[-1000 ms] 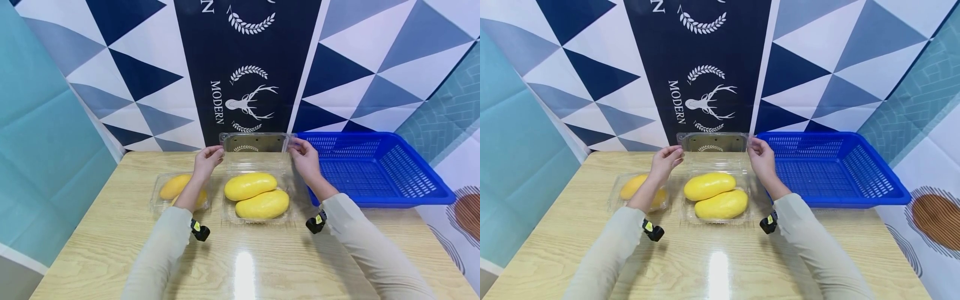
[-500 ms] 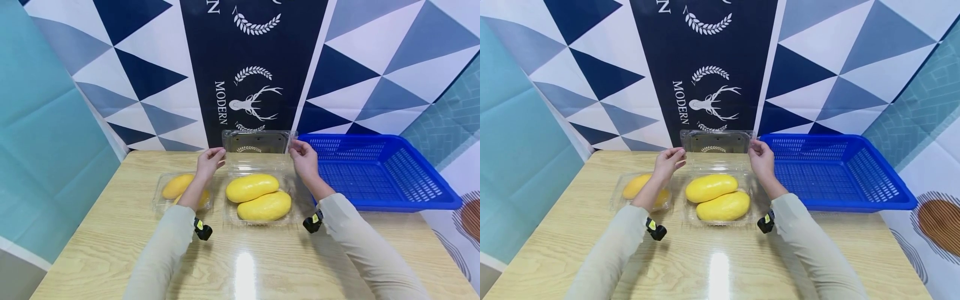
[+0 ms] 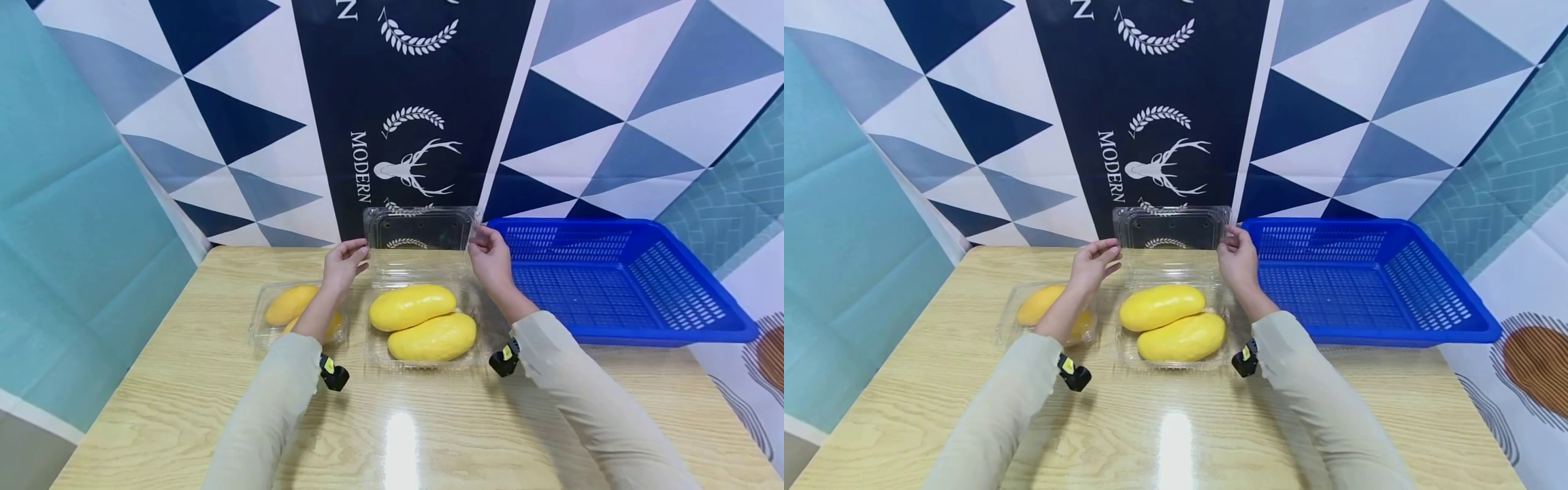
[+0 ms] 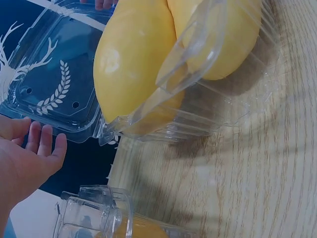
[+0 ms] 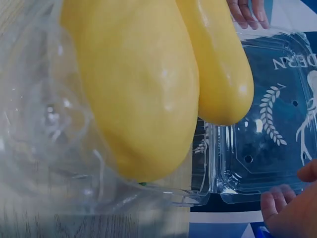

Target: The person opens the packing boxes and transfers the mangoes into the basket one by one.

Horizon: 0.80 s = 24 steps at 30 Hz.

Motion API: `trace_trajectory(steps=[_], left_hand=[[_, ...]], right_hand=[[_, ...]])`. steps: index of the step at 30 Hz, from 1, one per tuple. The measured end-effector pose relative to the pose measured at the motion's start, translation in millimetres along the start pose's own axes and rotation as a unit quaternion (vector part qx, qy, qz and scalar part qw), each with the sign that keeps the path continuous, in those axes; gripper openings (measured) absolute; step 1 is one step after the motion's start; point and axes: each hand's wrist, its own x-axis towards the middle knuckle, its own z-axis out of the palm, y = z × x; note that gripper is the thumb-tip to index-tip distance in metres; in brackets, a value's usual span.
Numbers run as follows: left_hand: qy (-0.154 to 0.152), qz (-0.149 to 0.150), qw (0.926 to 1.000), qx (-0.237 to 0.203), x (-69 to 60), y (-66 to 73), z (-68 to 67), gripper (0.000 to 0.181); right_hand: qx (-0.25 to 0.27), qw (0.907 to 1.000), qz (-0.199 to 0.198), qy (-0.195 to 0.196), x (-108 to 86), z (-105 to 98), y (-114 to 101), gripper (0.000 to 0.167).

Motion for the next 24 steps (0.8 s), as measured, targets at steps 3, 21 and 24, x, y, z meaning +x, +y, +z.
trace_trajectory(steps=[3,21,24], left_hand=[[-0.002,-0.002,1.0,0.002,1.1,-0.9,0.6,0.026],[0.006,-0.021,0.9994,0.028,6.3,-11.7,0.8,0.029],[0.01,-0.025,0.999,0.034,7.3,-13.3,0.1,0.03]], right_hand=[[-0.006,0.9998,0.014,-0.01,0.3,1.2,0.0,0.045],[-0.077,0.9942,0.044,-0.061,-1.6,8.0,4.7,0.07],[-0.092,0.9913,0.058,-0.074,-2.9,10.0,6.3,0.072]])
